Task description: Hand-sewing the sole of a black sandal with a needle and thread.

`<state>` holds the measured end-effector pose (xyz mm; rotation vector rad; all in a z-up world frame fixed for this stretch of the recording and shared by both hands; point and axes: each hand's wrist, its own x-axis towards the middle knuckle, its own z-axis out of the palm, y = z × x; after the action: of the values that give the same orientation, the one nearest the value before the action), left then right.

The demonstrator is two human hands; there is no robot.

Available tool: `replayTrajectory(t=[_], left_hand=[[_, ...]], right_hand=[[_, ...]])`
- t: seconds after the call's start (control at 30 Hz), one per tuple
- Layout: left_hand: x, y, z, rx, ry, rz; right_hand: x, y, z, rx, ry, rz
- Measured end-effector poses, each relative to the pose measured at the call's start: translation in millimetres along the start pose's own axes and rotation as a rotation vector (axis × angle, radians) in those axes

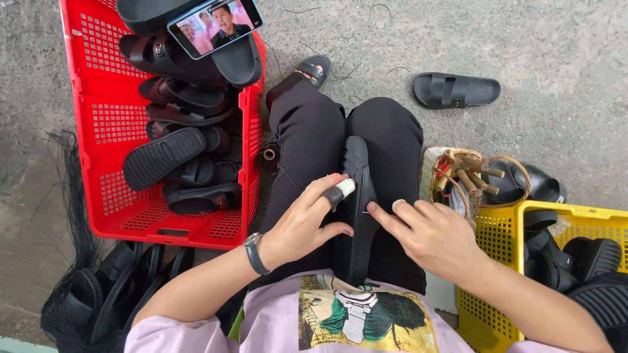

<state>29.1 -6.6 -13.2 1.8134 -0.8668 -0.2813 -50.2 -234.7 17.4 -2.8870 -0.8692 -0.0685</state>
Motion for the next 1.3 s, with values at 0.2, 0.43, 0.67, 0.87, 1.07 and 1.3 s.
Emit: replayTrajectory(t=[0.2,0.43,0.67,0.87,1.07,1.3], left_hand=[[-6,-18,10,-0.084,0.109,0.034],[-17,5,4,0.209,0.133,0.039],[-28,10,3,-0.470,0.155,-0.317],[-3,-2,-3,0.046,0.079,0.016],[-8,-14,4,-0.025,0.097,0.018],[-36,15,3,-0.088,0.020,-0.188]], right_hand=[[5,-14,49,0.085,0.096,-0.023],[5,-11,11,0.259,0.051,0.110],[2,-10,10,0.411,0.032,0.185],[6,-5,1,0.187,-0.093,0.070],[5,-4,30,0.191,0.008,-0.081],[-8,-9,39,0.288,0.124,0.102]])
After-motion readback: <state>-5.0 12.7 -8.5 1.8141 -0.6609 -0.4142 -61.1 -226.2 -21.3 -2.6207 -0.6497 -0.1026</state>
